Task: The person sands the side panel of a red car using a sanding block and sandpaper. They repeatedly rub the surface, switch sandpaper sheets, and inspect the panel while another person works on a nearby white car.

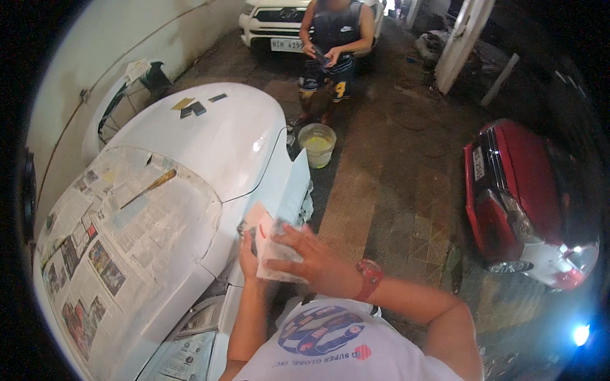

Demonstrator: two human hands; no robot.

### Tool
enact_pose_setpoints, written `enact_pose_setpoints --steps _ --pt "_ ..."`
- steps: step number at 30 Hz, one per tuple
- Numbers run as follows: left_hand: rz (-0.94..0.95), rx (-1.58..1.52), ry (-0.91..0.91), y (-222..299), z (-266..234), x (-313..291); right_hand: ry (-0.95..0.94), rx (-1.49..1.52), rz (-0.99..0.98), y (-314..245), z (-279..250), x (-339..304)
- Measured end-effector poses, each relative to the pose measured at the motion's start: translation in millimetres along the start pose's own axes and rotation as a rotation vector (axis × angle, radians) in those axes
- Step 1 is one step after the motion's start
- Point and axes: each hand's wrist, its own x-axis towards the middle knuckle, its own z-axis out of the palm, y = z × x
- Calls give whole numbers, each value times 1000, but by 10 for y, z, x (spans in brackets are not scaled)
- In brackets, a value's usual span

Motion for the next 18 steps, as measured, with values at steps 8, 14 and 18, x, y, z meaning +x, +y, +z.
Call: enact_pose_setpoints --steps 8,14,18 --pt "-66 39 -304 -499 520 -748 93 -287 550 340 -20 -1117" --pt "-93 144 -162 -819 710 -1273 320 77 467 -446 305 -1942" --pt "-158 264 -285 -1057 459 -1702 129 -456 666 -458 178 -2539"
